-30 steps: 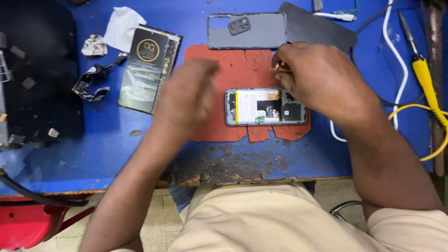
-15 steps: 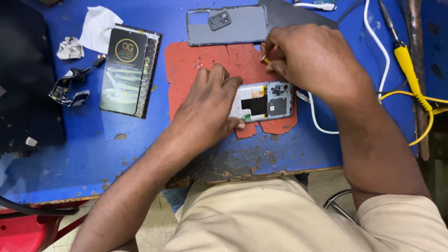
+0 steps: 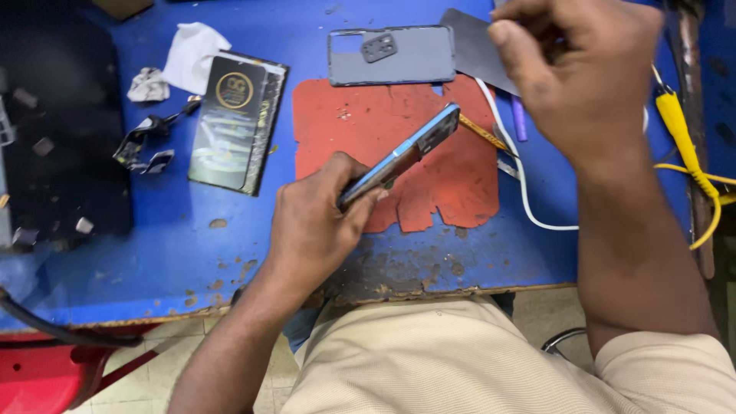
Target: The person disassembles a smartphone, removes the battery, and uses a heat gun to soften adhesive. They then peel off the old battery and prepare the device for reassembly.
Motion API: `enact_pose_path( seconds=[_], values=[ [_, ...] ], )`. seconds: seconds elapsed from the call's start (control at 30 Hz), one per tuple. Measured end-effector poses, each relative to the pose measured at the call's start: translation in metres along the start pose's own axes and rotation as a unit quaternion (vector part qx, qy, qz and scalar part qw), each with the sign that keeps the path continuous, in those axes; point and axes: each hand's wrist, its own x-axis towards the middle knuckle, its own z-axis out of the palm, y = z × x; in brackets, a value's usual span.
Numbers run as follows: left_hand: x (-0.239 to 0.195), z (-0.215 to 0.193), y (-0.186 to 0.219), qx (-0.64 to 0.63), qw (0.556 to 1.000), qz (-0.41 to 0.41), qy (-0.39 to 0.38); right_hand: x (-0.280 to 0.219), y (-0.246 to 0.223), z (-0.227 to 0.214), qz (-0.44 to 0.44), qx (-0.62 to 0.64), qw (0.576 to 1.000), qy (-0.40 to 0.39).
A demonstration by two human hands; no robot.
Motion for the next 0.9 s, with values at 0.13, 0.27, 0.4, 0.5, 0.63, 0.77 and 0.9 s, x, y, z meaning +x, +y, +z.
enact_pose_path(
  seconds=[0.13, 0.27, 0.4, 0.5, 0.63, 0.77, 0.9],
  values=[
    [-0.007, 0.002, -0.022, -0.211, 0.976, -0.002, 0.051, -0.007, -0.017, -0.007, 0.063, 0.125, 0.99, 0.014],
    [-0.016, 0.007, -0.035, -0.426, 0.895, -0.131, 0.03, -0.021, -0.034, -0.004, 0.163, 0.206, 0.965, -0.01],
    [-0.024, 0.011, -0.037, -0.449, 0.876, -0.177, 0.019, -0.04, -0.046, 0.005, 0.16, 0.198, 0.965, -0.064],
    [-0.027, 0.017, -0.034, -0.475, 0.867, -0.149, 0.01, -0.057, -0.051, 0.014, 0.202, 0.219, 0.952, -0.072],
    [-0.031, 0.022, -0.035, -0.503, 0.851, -0.152, 0.001, -0.072, -0.051, 0.023, 0.212, 0.224, 0.949, -0.062],
    [-0.035, 0.024, -0.04, -0.534, 0.835, -0.137, -0.006, -0.078, -0.051, 0.028, 0.24, 0.264, 0.933, -0.052],
    [-0.036, 0.026, -0.039, -0.559, 0.819, -0.131, -0.007, -0.077, -0.059, 0.037, 0.261, 0.295, 0.917, -0.061]
  ],
)
